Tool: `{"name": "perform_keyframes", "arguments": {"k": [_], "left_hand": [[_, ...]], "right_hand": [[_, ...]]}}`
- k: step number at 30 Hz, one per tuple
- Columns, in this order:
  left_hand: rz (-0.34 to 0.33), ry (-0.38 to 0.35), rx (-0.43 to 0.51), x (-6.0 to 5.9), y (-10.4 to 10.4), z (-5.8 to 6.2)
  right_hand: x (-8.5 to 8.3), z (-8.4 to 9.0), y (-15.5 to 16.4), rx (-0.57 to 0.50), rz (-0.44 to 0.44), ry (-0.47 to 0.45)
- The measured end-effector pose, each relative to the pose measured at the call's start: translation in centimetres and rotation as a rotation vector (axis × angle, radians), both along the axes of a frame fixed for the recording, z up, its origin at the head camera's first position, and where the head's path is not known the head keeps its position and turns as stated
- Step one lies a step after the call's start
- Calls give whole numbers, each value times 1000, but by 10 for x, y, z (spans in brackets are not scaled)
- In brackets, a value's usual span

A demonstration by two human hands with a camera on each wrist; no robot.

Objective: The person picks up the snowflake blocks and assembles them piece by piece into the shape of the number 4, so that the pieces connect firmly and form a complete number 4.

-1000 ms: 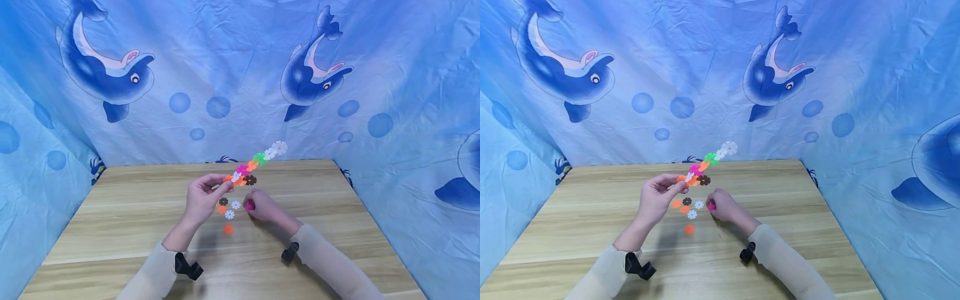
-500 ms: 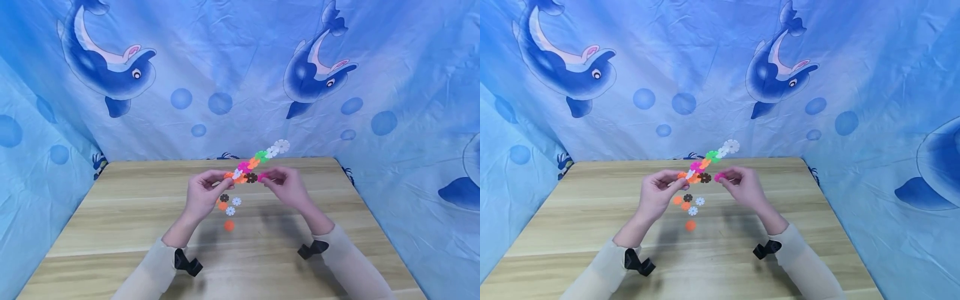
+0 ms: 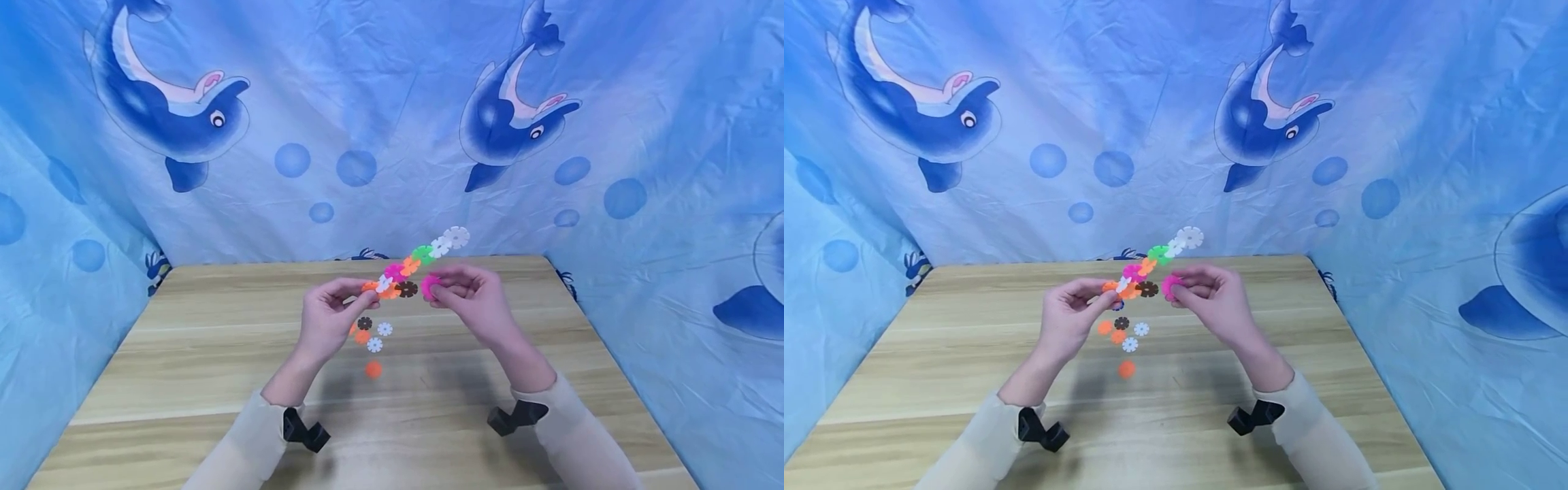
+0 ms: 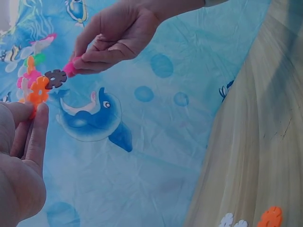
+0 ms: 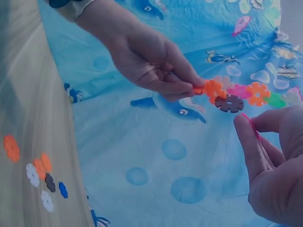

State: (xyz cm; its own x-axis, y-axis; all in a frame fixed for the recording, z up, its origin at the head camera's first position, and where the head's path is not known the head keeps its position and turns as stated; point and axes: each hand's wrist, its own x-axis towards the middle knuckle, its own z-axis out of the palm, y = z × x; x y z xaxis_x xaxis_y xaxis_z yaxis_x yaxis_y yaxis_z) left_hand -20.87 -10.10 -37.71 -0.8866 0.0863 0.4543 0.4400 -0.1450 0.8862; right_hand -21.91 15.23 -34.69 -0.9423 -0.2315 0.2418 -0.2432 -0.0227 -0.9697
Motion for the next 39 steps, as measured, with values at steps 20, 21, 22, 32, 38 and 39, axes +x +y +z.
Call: {"name": "perform_keyframes", "arguments": {"k": [20, 21, 22, 32, 38, 39], "left_hand": [[46, -2, -110, -2, 4, -16], [50, 1, -117, -2, 4, -16], [54, 2, -124, -2, 4, -16], [65, -9, -170, -1, 4, -19], [76, -14, -163, -1, 4, -19], [80, -14, -159, -1, 3, -18]], "right_hand": [[-2, -7, -3, -58, 18, -134], [-2, -8, -3, -62, 15, -134], [-2, -9, -4, -63, 11, -134], [-2, -13, -4, -67, 6, -154], [-3, -12, -7, -58, 2, -175], [-3, -12, -7, -50, 3, -177]]}}
